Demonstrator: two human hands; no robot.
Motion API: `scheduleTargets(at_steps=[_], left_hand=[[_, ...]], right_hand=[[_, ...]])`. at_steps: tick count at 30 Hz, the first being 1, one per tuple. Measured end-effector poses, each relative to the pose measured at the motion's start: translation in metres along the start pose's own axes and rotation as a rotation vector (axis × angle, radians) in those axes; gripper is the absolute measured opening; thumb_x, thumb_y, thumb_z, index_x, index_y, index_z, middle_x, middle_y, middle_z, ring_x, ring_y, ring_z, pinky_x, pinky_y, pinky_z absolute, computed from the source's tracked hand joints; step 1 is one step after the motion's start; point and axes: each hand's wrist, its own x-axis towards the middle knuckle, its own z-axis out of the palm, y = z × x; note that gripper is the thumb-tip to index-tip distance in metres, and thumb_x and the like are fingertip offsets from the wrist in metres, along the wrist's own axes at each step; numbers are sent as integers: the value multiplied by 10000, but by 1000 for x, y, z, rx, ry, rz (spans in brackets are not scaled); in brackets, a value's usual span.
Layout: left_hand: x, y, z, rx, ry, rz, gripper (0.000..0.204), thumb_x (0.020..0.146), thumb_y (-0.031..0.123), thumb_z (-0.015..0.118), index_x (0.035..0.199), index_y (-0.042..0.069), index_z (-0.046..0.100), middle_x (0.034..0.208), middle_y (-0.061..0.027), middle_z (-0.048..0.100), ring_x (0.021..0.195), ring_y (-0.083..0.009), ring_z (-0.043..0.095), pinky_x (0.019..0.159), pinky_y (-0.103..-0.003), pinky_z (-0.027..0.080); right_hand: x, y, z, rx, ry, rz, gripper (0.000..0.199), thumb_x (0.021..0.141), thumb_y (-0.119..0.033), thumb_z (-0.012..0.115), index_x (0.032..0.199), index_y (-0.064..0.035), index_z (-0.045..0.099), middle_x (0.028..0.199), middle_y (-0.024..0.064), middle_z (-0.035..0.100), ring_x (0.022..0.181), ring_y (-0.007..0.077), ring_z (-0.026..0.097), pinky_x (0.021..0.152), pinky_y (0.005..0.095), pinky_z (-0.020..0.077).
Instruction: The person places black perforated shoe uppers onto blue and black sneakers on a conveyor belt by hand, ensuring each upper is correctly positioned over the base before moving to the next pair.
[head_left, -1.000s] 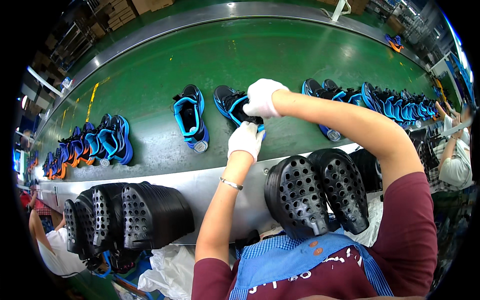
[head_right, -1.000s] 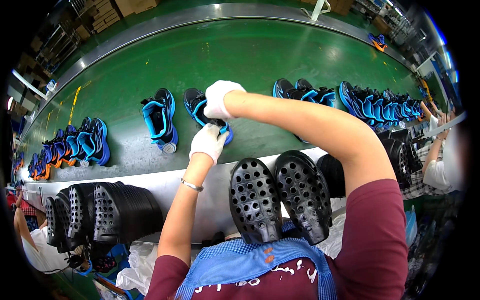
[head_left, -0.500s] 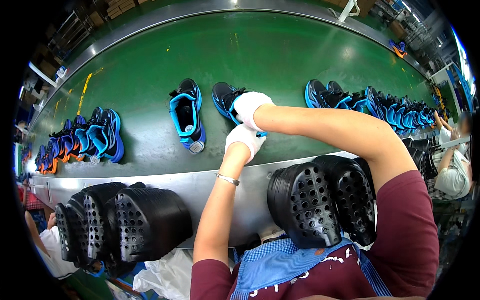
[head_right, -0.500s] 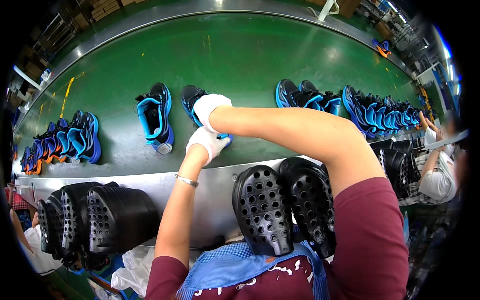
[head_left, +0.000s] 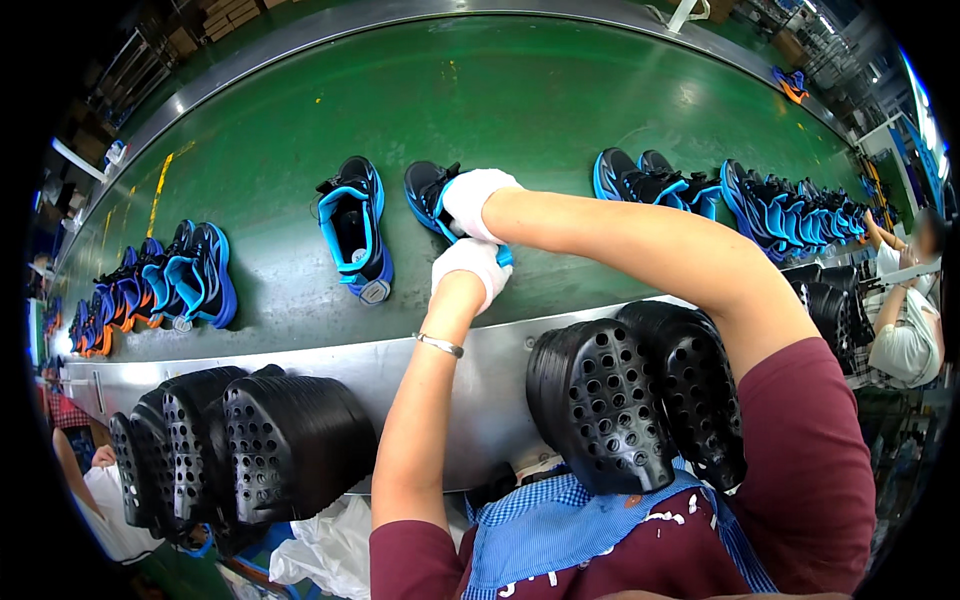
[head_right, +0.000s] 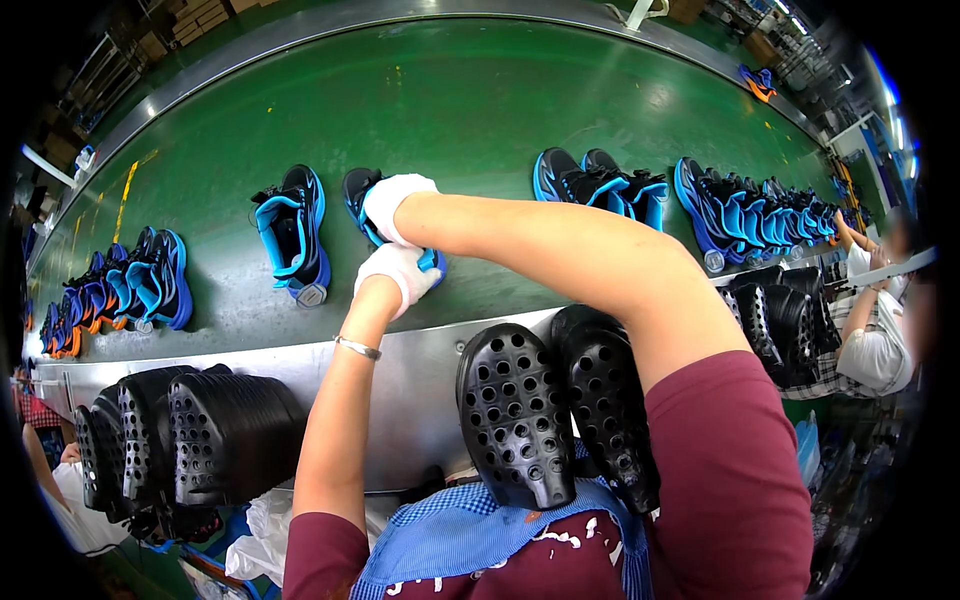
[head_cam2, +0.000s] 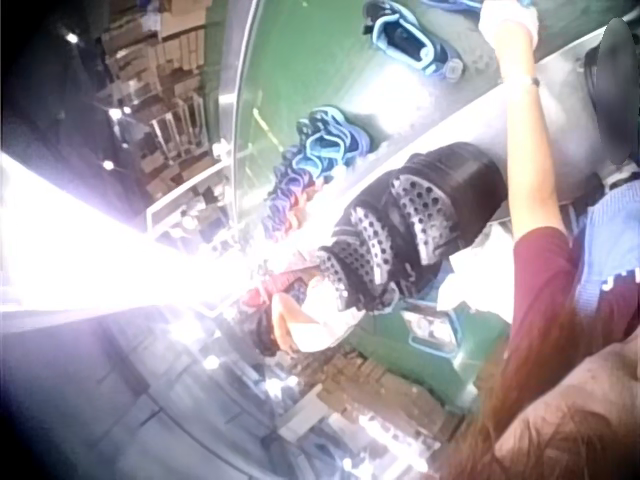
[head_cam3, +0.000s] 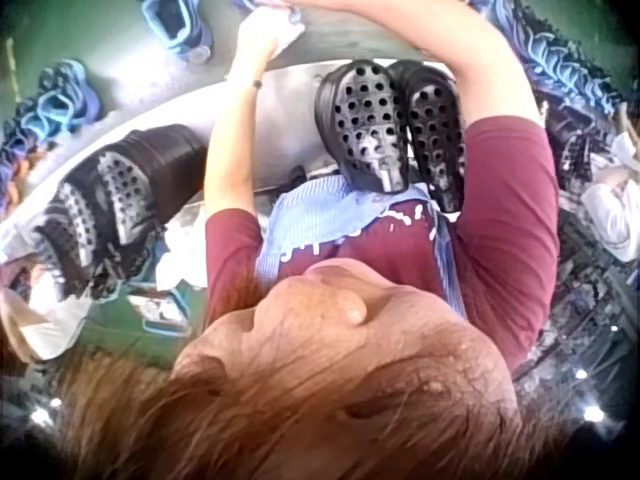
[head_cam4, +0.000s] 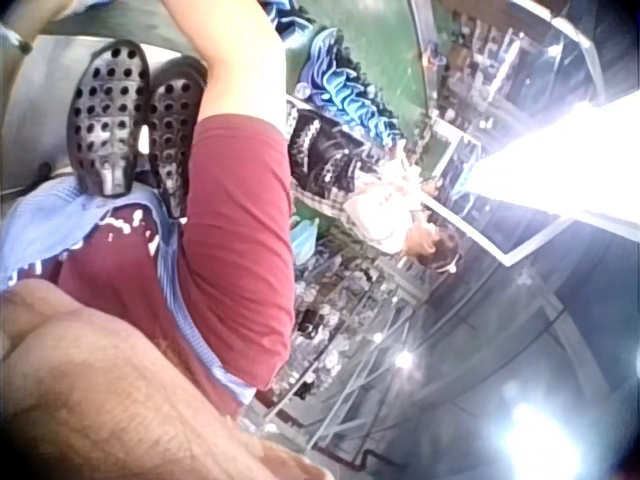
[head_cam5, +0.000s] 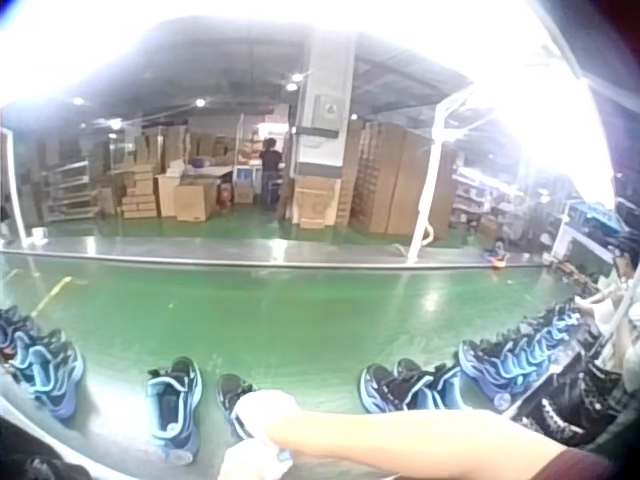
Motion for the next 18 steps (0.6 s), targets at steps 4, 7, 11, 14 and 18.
scheduleTargets(at_steps=[4, 7, 11, 14, 18], left_hand=[[8, -5, 7, 51, 98, 31, 381, 848, 410, 508, 998, 114, 697, 1072, -140, 678, 998, -317, 647, 887, -395, 512], [1, 7, -7, -23, 12, 23, 455, 819, 429, 530, 988, 35, 681, 889, -189, 709, 721, -266, 708, 735, -365, 559], [-8, -5, 9, -135, 71, -5, 507, 829, 498, 543, 1060, 66, 677, 1022, -189, 690, 991, -349, 654, 862, -427, 515], [-18, -3, 3, -261, 120, -22, 401, 812, 421, 623, 911, 40, 694, 796, -195, 693, 725, -338, 682, 710, -414, 533], [-26, -6, -11, -177, 177, 90, 372, 792, 402, 620, 863, 43, 689, 814, -190, 680, 769, -380, 646, 726, -428, 514]], right_hand=[[0, -2, 0, 39, 30, -29, 260, 770, -207, 659, 975, -59, 722, 963, 187, 703, 902, 338, 685, 785, 411, 548], [-15, 12, -6, 86, 2, -73, 309, 762, -272, 646, 980, -68, 726, 975, 178, 706, 905, 340, 685, 791, 415, 546], [-77, 20, -46, 85, -102, -201, 395, 798, -387, 582, 982, -60, 704, 912, 178, 697, 841, 345, 674, 745, 421, 532], [-153, 30, -75, 81, -49, -275, 375, 837, -381, 558, 926, -42, 690, 877, 191, 678, 821, 360, 652, 740, 438, 515], [-271, 66, -88, -13, 213, -274, 323, 869, -327, 582, 962, -27, 660, 881, 174, 659, 830, 349, 640, 749, 433, 512]])
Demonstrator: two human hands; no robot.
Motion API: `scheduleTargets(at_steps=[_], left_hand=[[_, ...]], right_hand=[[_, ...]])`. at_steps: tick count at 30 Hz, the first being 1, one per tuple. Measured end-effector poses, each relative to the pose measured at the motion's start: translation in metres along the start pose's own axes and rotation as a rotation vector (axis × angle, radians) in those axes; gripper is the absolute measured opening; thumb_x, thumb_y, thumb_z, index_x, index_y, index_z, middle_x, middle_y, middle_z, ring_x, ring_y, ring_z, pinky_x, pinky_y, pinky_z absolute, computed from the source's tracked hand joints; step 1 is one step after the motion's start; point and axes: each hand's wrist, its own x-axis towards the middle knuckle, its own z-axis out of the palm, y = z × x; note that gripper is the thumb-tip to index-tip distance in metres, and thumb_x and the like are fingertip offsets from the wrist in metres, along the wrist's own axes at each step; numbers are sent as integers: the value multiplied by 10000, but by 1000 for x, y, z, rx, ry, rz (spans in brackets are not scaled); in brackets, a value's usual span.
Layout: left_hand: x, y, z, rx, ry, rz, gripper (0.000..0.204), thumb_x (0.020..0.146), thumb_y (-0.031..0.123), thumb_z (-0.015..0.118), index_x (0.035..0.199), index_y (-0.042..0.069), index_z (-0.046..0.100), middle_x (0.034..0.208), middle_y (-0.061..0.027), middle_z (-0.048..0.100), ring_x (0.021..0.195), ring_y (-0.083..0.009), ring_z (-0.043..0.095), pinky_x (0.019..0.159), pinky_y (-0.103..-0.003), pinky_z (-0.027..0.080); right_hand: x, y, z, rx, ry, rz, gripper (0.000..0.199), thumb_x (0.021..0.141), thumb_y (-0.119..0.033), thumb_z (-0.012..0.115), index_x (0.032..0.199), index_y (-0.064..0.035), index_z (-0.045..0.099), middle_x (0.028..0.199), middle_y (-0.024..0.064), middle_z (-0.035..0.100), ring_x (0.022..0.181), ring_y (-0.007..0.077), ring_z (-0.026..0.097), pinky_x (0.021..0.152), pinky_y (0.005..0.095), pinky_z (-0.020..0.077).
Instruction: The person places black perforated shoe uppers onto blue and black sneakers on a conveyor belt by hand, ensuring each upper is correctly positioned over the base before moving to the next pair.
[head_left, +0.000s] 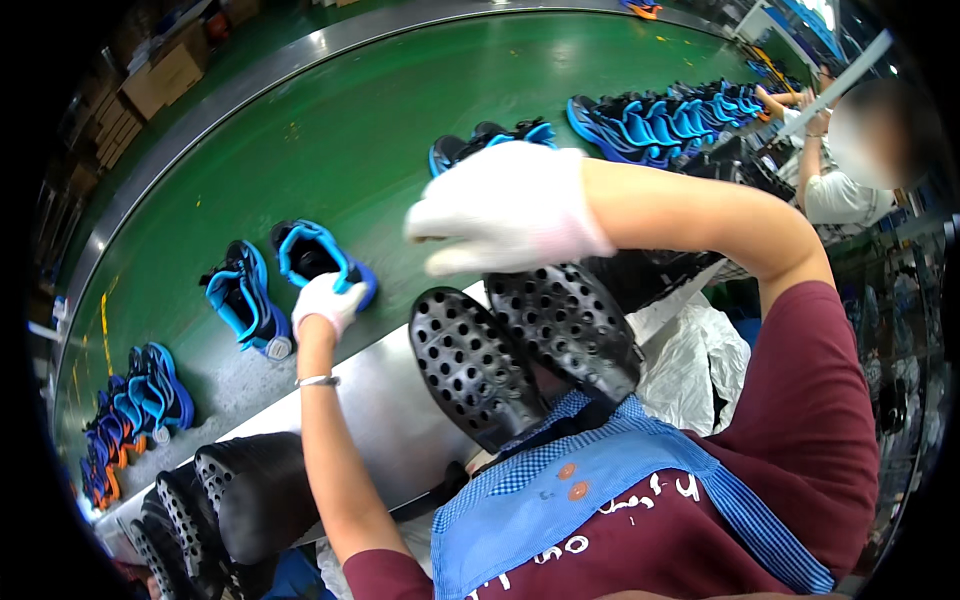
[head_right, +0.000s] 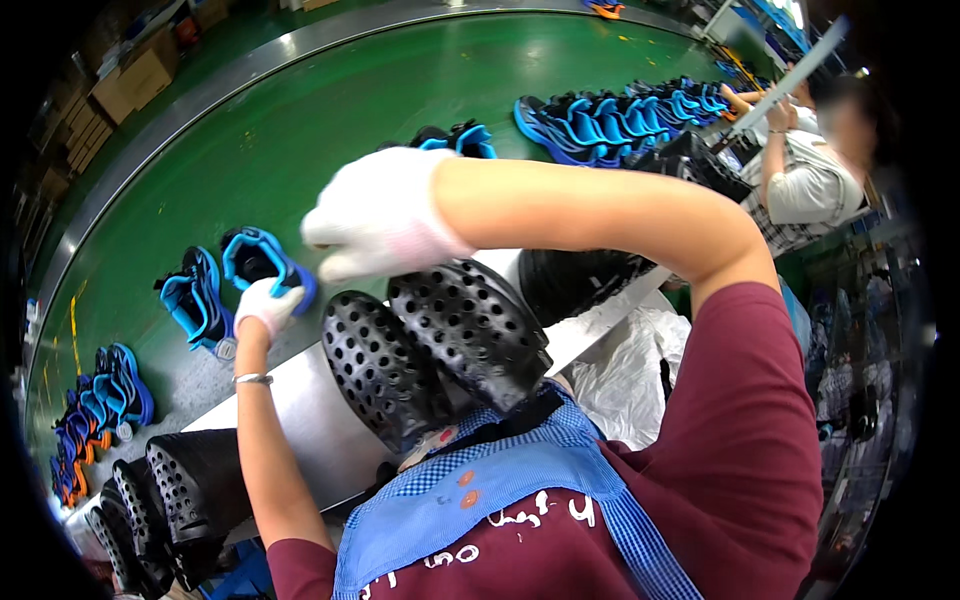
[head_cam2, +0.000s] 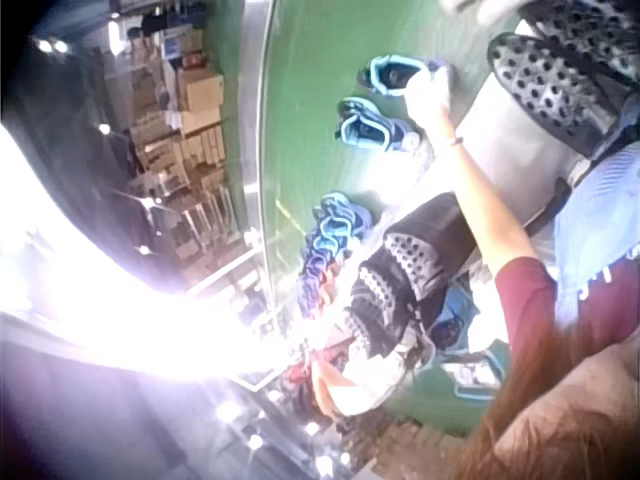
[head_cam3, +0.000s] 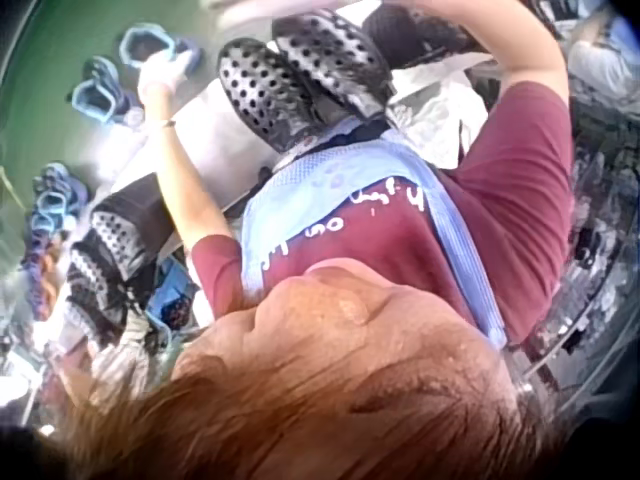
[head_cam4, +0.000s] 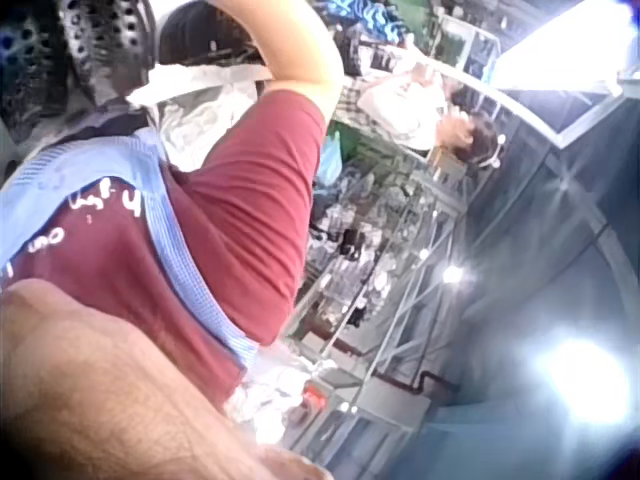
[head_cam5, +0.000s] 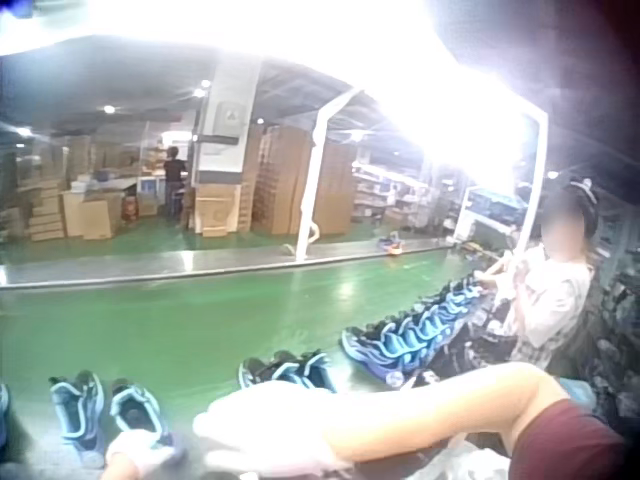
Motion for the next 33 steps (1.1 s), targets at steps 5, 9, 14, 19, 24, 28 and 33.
scheduleTargets(at_steps=[5, 9, 14, 19, 24, 28, 33], left_hand=[[-15, -25, -7, 271, 479, -12, 569, 751, 332, 735, 1258, 112, 600, 1242, -126, 580, 1092, -330, 577, 937, -401, 478], [-29, -6, -17, 576, 615, 8, 584, 744, 257, 749, 1289, 132, 579, 1274, -103, 564, 1114, -327, 541, 964, -412, 465], [-17, 48, -14, 253, 397, 425, 512, 795, 243, 703, 1264, 74, 583, 1271, -171, 566, 1164, -358, 534, 1013, -413, 428], [15, 124, -5, 15, -75, 620, 521, 834, 255, 674, 1305, 68, 555, 1311, -178, 542, 1179, -338, 551, 1003, -373, 456], [49, 167, 20, -96, -344, 637, 541, 845, 230, 671, 1348, 94, 526, 1379, -146, 498, 1162, -273, 574, 959, -342, 507], [66, 187, 37, -35, -443, 679, 603, 840, 268, 673, 1389, 106, 483, 1416, -154, 473, 1228, -289, 537, 1015, -356, 468], [85, 175, 64, 3, -412, 774, 544, 838, 284, 688, 1315, 73, 532, 1295, -163, 533, 1171, -306, 545, 1014, -373, 442]], right_hand=[[-124, 25, -13, -21, 338, 225, 254, 876, -285, 574, 940, -55, 661, 843, 150, 646, 820, 326, 645, 722, 414, 512], [-195, 43, -2, -32, 357, 472, 245, 862, -270, 613, 976, -60, 668, 865, 130, 651, 832, 305, 643, 743, 396, 514], [-242, 38, 36, -20, 235, 621, 459, 750, -329, 706, 1099, -39, 636, 983, 147, 652, 963, 317, 627, 846, 394, 509], [-257, 39, 50, 53, 255, 723, 444, 728, -249, 738, 1107, -56, 613, 1049, 127, 625, 966, 312, 627, 829, 387, 514], [-258, 52, 59, 132, 307, 746, 424, 716, -238, 754, 1068, -54, 605, 994, 118, 608, 924, 300, 624, 791, 374, 515], [-264, 55, 65, 94, 365, 692, 437, 726, -273, 758, 1063, -46, 597, 1001, 109, 604, 916, 290, 625, 785, 373, 515], [-260, 57, 62, 62, 310, 721, 455, 725, -279, 758, 1081, -43, 601, 1031, 103, 612, 932, 284, 635, 782, 361, 524]])
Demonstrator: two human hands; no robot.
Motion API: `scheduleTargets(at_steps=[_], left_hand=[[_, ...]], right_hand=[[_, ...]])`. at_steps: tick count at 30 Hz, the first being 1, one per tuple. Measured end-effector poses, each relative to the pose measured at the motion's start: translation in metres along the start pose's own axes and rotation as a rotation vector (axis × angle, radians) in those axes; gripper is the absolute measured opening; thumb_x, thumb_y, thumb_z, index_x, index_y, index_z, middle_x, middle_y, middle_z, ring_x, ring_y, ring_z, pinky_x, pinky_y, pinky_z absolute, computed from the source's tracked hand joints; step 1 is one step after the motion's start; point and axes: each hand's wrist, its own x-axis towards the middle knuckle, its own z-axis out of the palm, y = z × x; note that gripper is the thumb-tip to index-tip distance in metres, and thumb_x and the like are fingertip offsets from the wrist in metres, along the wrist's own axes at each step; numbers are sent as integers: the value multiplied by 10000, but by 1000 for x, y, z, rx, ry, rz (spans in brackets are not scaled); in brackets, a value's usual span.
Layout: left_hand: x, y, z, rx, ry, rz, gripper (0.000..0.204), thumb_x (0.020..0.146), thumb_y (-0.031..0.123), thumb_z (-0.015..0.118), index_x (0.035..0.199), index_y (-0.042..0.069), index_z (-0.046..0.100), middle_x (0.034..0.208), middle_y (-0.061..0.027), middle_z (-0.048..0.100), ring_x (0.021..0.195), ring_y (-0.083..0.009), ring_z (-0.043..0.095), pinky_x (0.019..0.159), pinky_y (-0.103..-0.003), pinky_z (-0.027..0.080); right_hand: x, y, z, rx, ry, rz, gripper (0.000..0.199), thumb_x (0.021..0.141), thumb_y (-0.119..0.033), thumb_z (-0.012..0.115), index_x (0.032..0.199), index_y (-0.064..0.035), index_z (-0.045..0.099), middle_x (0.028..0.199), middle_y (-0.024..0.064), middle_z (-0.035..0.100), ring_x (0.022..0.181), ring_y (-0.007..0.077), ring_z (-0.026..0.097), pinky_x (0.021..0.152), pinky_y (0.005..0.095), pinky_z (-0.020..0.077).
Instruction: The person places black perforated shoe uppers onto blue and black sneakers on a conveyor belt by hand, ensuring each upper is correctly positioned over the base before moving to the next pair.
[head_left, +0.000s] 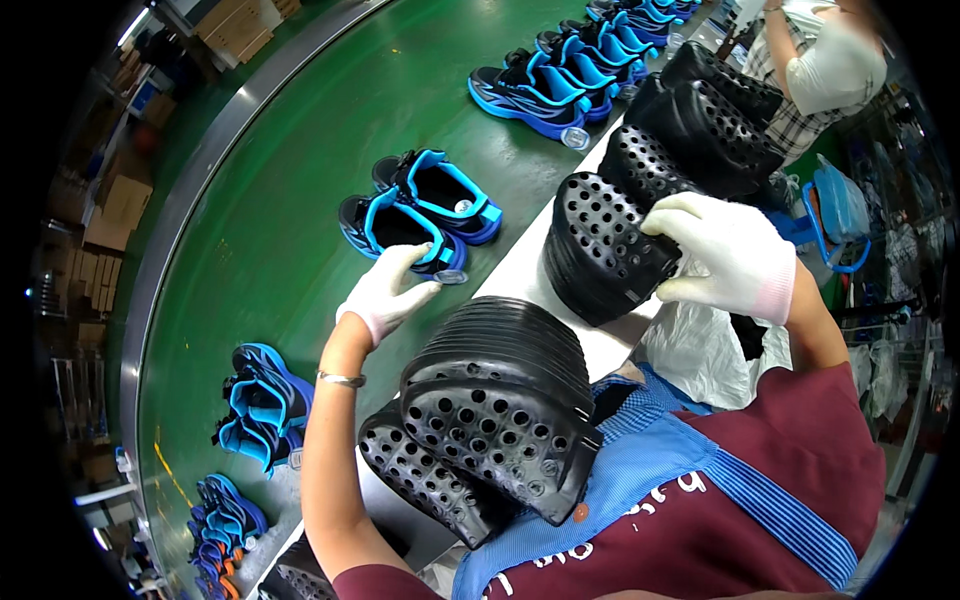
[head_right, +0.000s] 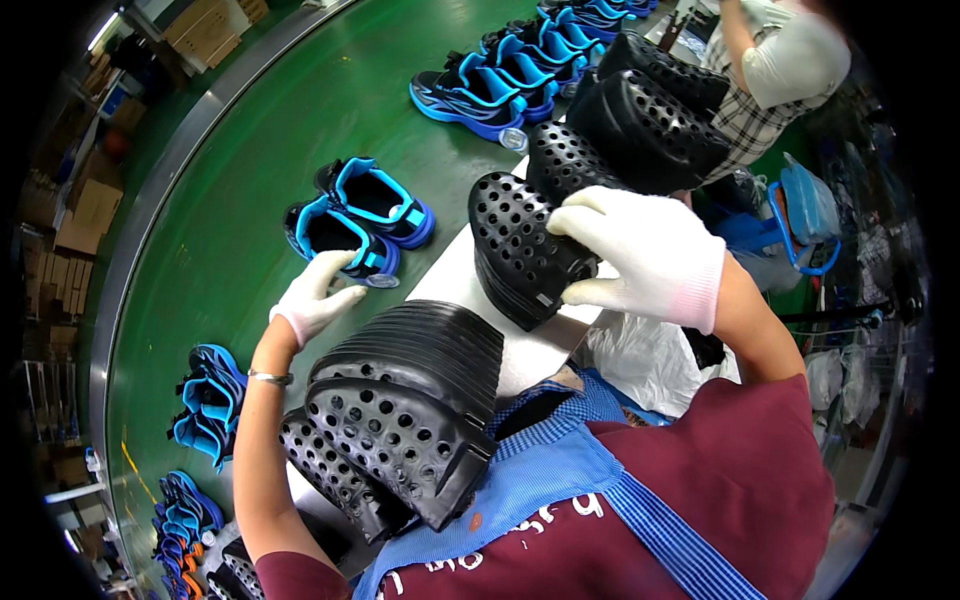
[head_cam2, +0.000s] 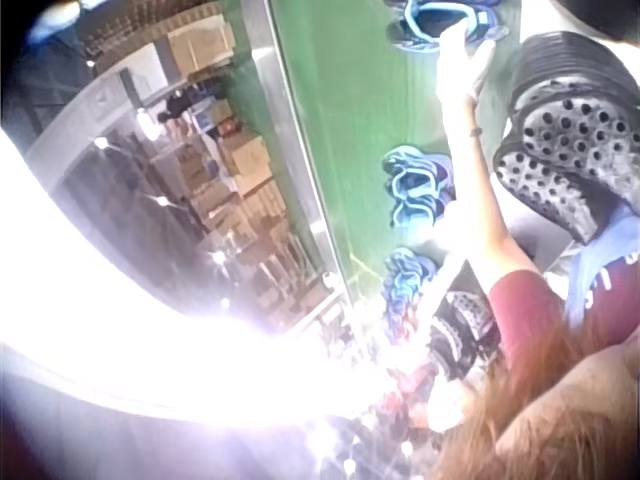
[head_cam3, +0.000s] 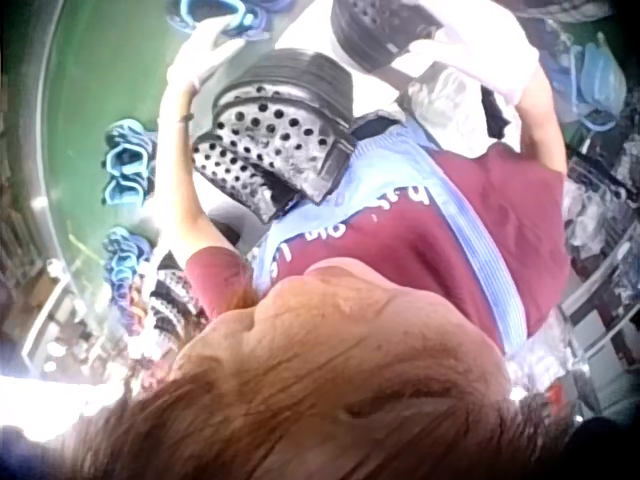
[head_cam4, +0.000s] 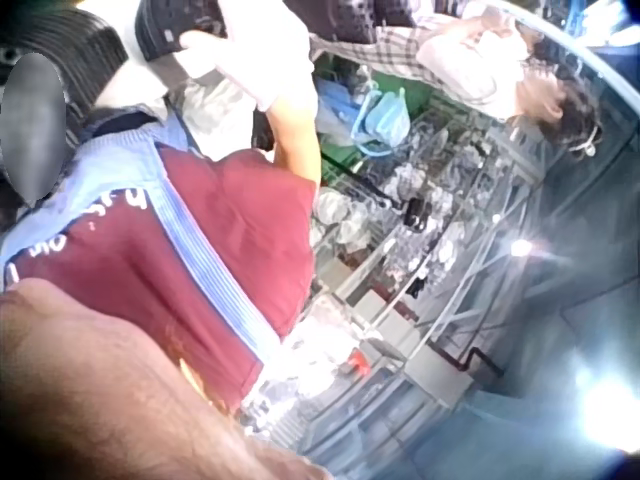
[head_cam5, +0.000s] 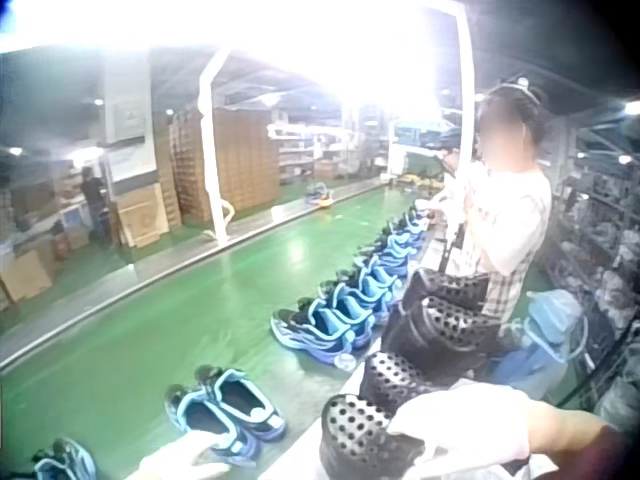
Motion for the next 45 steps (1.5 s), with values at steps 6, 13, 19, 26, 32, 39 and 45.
scheduleTargets(at_steps=[6, 13, 19, 26, 32, 39, 45], left_hand=[[-22, -15, -5, 66, 202, 23, 287, 843, 268, 696, 980, 23, 634, 910, -134, 579, 858, -305, 578, 769, -374, 482], [-81, -25, -40, -613, 368, -370, 268, 941, 295, 638, 975, 30, 651, 804, 0, 591, 700, -87, 557, 660, -238, 461], [-80, -28, -32, -22, 428, -224, 270, 877, 284, 662, 998, 42, 657, 949, -132, 631, 898, -292, 619, 820, -356, 482], [-97, -51, 21, 125, 513, -198, 195, 836, 163, 684, 923, 0, 621, 948, -141, 576, 901, -329, 558, 848, -385, 443], [-84, -39, 36, -189, 543, -262, 177, 850, 128, 621, 946, -17, 591, 1001, -121, 592, 877, -235, 581, 804, -344, 481], [-97, -44, 33, -282, 454, -264, 310, 864, 185, 635, 1103, -6, 583, 1140, -145, 551, 1003, -259, 558, 893, -357, 466], [-107, -82, 14, 46, 358, -91, 408, 861, 211, 657, 1209, 12, 580, 1236, -155, 527, 1093, -272, 551, 952, -357, 458]], right_hand=[[5, -3, -1, 7, 1, 19, 435, 688, -267, 775, 1030, -50, 617, 983, 104, 610, 883, 291, 640, 755, 359, 529], [4, -13, 4, 25, -29, 1, 470, 611, -185, 791, 1007, -30, 590, 1067, 122, 602, 946, 323, 622, 793, 374, 520], [-4, -3, 0, 6, -29, -8, 464, 688, -258, 760, 1058, -40, 586, 1009, 147, 596, 953, 346, 615, 799, 414, 514], [8, 1, 1, -20, -72, -51, 444, 746, -300, 713, 1081, -57, 552, 1015, 141, 572, 939, 334, 613, 754, 425, 520], [2, 10, 13, -47, -59, -23, 493, 688, -303, 729, 1073, -51, 549, 999, 163, 590, 897, 346, 631, 732, 439, 527], [0, 0, 1, -18, -3, -76, 464, 655, -286, 755, 978, -40, 530, 932, 127, 552, 874, 320, 598, 707, 408, 508], [-9, 3, -27, 163, 123, -135, 415, 664, -269, 767, 899, -57, 498, 868, 108, 512, 787, 305, 559, 668, 391, 473]])
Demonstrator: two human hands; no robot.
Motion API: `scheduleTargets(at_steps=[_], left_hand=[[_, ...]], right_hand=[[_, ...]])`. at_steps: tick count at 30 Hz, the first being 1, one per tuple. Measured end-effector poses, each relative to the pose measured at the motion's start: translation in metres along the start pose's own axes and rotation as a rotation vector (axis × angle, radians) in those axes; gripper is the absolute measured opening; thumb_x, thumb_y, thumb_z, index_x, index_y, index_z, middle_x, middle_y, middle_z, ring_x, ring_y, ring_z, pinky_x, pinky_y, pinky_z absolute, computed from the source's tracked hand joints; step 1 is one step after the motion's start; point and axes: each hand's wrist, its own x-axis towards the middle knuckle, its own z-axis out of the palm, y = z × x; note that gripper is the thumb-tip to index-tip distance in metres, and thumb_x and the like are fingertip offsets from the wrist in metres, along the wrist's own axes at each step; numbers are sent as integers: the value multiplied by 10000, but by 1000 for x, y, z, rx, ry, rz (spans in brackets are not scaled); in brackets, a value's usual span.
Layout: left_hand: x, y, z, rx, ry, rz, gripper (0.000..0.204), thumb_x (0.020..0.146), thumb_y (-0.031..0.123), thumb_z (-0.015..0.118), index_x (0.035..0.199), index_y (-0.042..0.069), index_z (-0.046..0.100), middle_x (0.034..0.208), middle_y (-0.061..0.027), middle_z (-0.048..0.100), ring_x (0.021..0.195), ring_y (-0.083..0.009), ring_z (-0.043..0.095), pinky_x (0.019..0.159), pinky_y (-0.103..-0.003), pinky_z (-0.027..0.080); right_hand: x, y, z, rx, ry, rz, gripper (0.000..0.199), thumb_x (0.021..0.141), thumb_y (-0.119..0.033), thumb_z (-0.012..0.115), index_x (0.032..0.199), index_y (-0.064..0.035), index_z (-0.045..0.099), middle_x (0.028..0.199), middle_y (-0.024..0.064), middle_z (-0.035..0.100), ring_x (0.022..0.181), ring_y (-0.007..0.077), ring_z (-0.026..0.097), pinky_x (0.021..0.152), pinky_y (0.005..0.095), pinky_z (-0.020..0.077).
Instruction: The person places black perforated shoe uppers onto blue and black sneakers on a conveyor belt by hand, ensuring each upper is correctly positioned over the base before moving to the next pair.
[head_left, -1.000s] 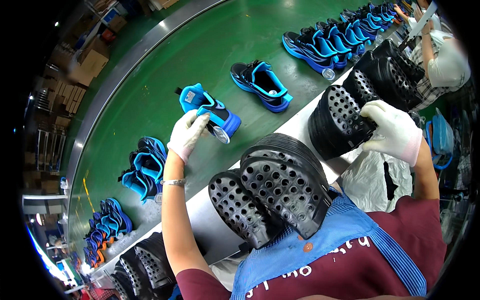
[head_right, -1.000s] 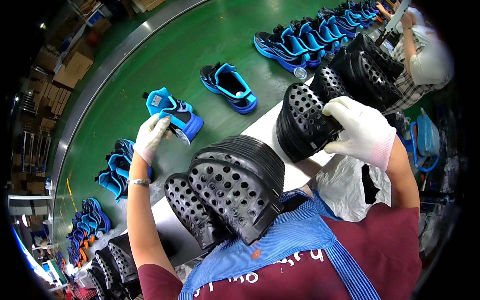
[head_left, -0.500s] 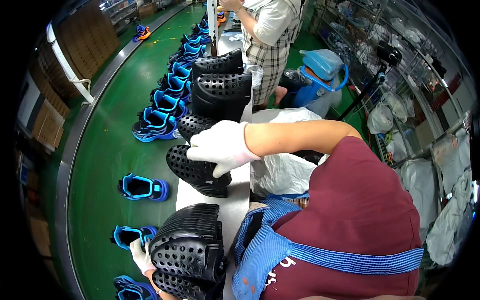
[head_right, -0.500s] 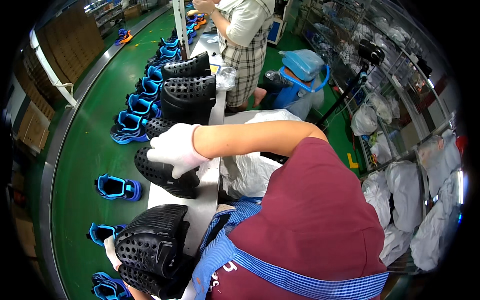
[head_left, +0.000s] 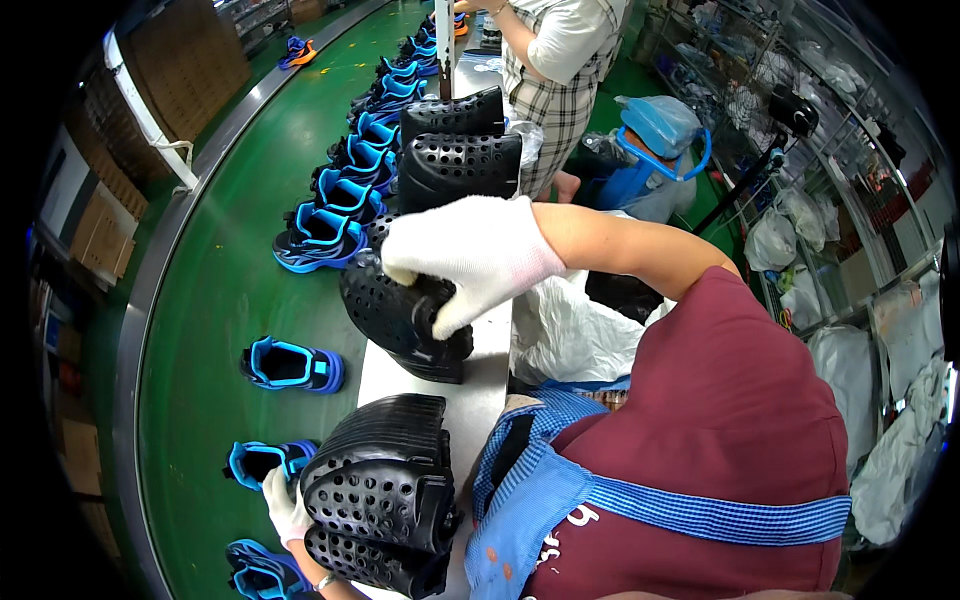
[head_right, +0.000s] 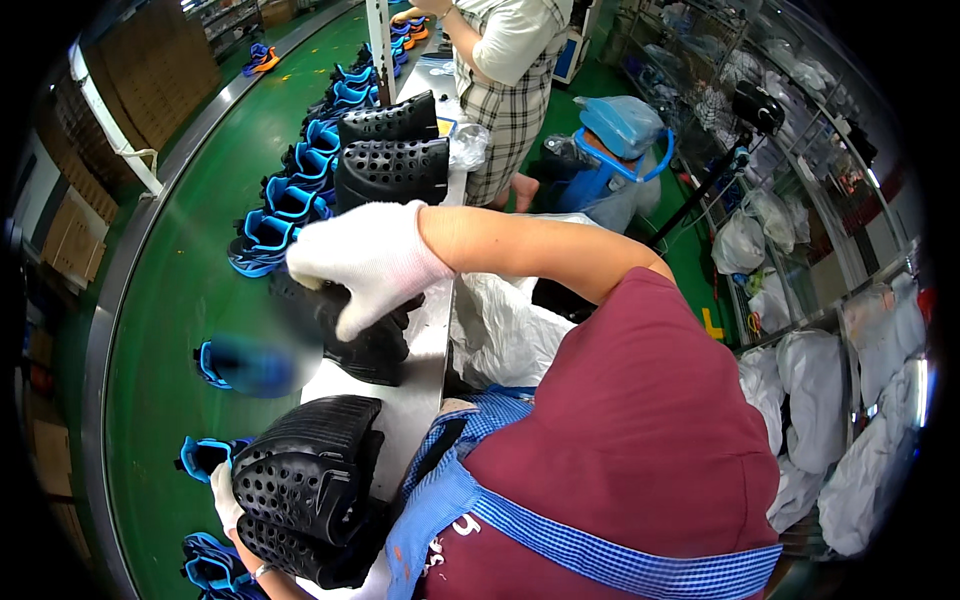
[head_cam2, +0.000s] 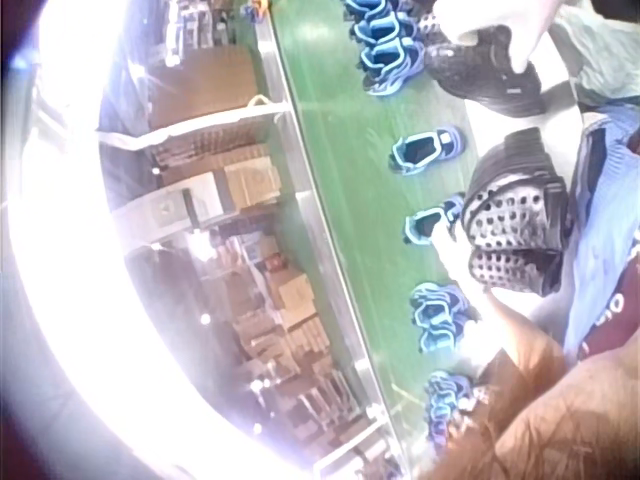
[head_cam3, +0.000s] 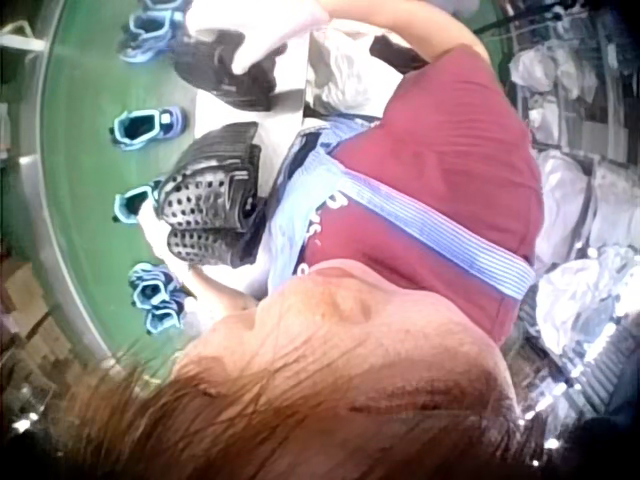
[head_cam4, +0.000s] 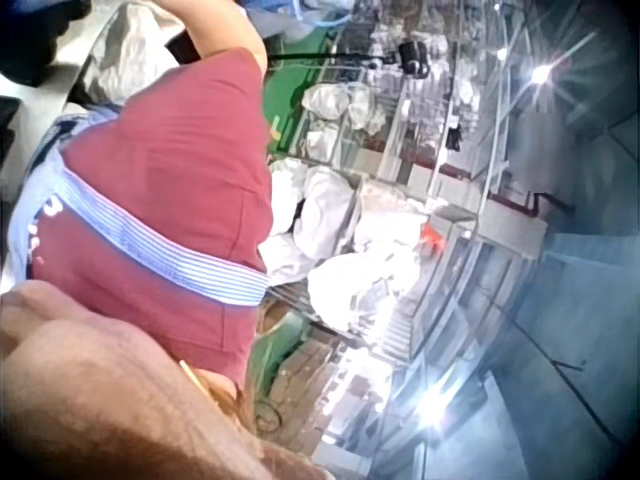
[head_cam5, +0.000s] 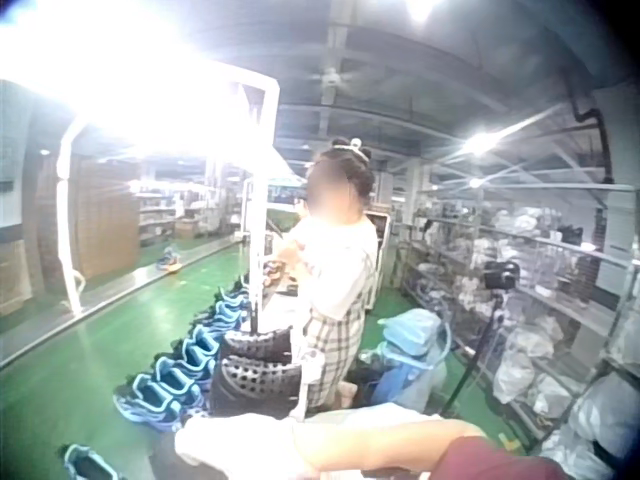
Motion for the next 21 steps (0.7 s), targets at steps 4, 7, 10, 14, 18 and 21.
scheduleTargets(at_steps=[4, 7, 10, 14, 18, 21], left_hand=[[3, 60, -29, 171, 41, -225, 482, 879, 221, 656, 1320, 56, 549, 1368, -158, 489, 1244, -270, 509, 1034, -355, 409], [-5, 78, -56, -309, 170, -172, 646, 935, 398, 587, 1424, 12, 420, 1426, -172, 445, 1268, -278, 490, 1057, -381, 383], [-15, 125, -75, -1018, 160, -101, 828, 950, 603, 455, 1502, 13, 274, 1472, -195, 392, 1314, -310, 445, 1091, -416, 355], [-14, 161, -71, -1559, 232, 25, 701, 998, 518, 401, 1453, -14, 354, 1419, -205, 451, 1318, -330, 420, 1103, -485, 330], [-31, 172, -84, -1807, 305, 138, 643, 994, 461, 453, 1405, -29, 380, 1305, -203, 532, 1170, -304, 552, 1021, -433, 448], [-43, 158, -83, -1648, 558, -12, 555, 984, 387, 493, 1344, -31, 431, 1180, -198, 593, 1082, -293, 610, 946, -421, 515]], right_hand=[[27, -6, -13, 21, 136, -91, 428, 676, -274, 768, 932, -43, 516, 900, 109, 537, 802, 293, 570, 683, 380, 480], [72, -40, -10, 126, 123, -175, 452, 649, -298, 783, 936, -32, 557, 902, 148, 581, 844, 317, 608, 720, 386, 503], [122, -74, 21, 244, 127, -407, 471, 642, -273, 800, 956, -33, 545, 900, 134, 567, 819, 305, 600, 714, 378, 499], [161, -108, 53, 338, 26, -546, 450, 668, -288, 772, 947, 4, 574, 860, 184, 598, 816, 370, 605, 723, 406, 497], [180, -147, 77, 458, -162, -520, 427, 682, -281, 762, 924, 11, 568, 838, 171, 597, 775, 322, 611, 714, 396, 497], [192, -157, 97, 501, -278, -473, 545, 723, -380, 709, 1051, 44, 608, 943, 199, 657, 876, 310, 653, 774, 373, 522]])
